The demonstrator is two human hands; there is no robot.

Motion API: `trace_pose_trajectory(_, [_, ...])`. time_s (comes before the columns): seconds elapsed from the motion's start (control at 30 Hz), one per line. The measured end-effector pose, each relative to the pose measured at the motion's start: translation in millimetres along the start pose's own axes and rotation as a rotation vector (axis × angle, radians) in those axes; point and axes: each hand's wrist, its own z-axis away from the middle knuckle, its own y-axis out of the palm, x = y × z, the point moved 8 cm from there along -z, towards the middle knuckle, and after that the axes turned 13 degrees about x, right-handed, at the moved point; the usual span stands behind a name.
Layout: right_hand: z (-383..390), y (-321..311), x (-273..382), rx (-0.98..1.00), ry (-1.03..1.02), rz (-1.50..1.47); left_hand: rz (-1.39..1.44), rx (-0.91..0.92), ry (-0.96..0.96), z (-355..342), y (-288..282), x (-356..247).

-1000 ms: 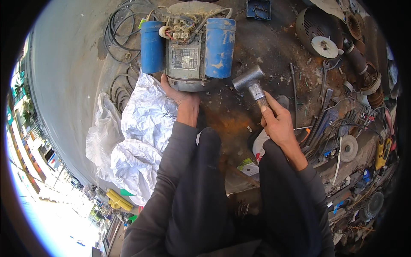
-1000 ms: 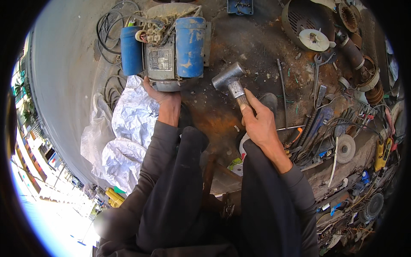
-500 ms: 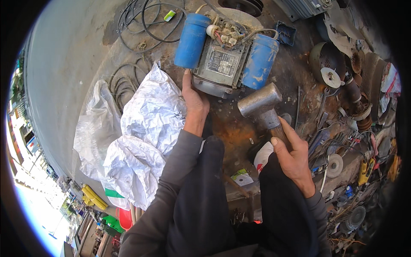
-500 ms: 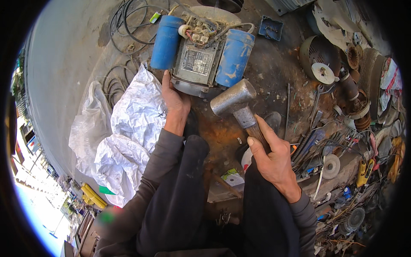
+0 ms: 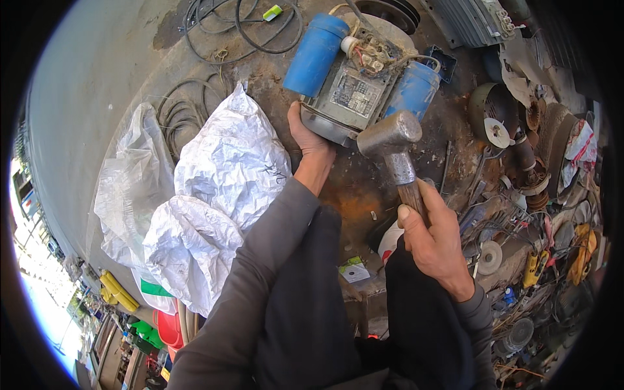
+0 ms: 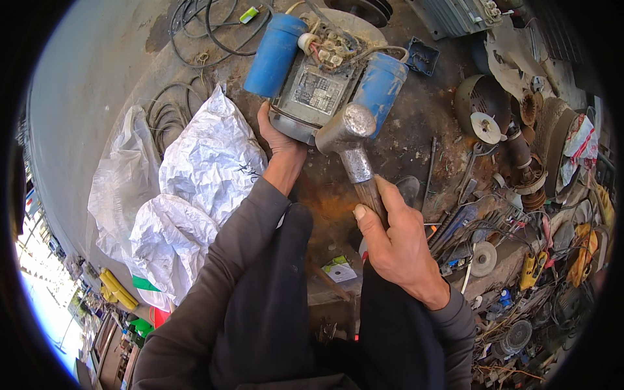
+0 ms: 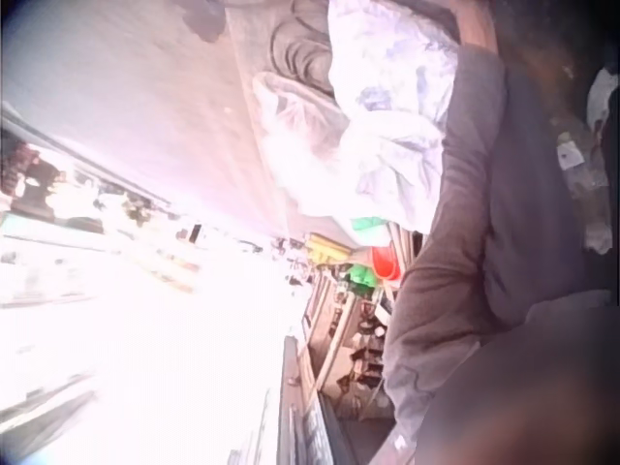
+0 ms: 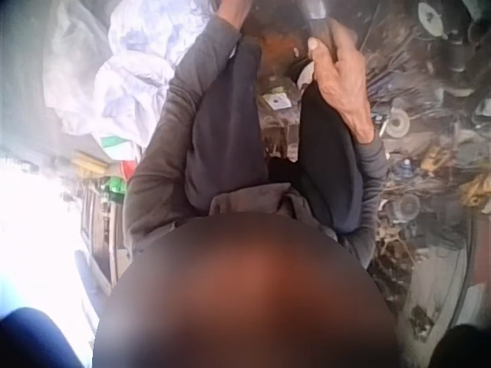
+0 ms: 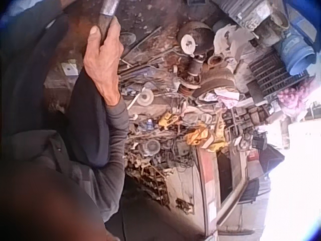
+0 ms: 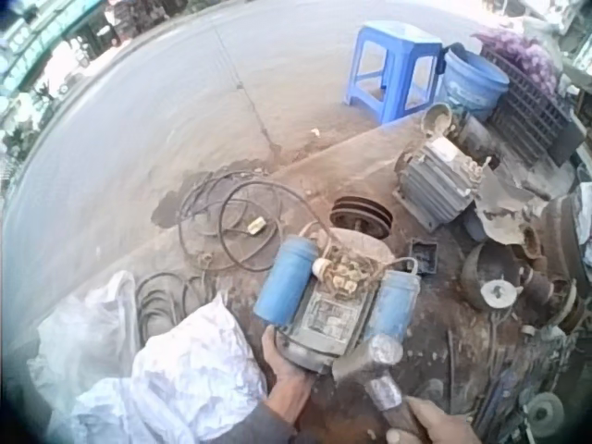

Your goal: The person uses a metal rod to rotate the shaft of a blue electric motor and then repeatedly strikes the motor housing with a hammer. The person continues hammering different sides of the motor while holding it steady.

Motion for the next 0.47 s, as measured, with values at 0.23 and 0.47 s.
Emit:
trace_pose_trajectory(0.23, [-15, 2, 19, 0.060, 0.095, -0.135, 0.074, 0.024, 0.023, -10, 4, 1])
trace_pose_trajectory(0.47, [5, -13, 42, -0.259, -0.084, -0.058, 0.098, -0.007, 0.027, -15, -10, 6])
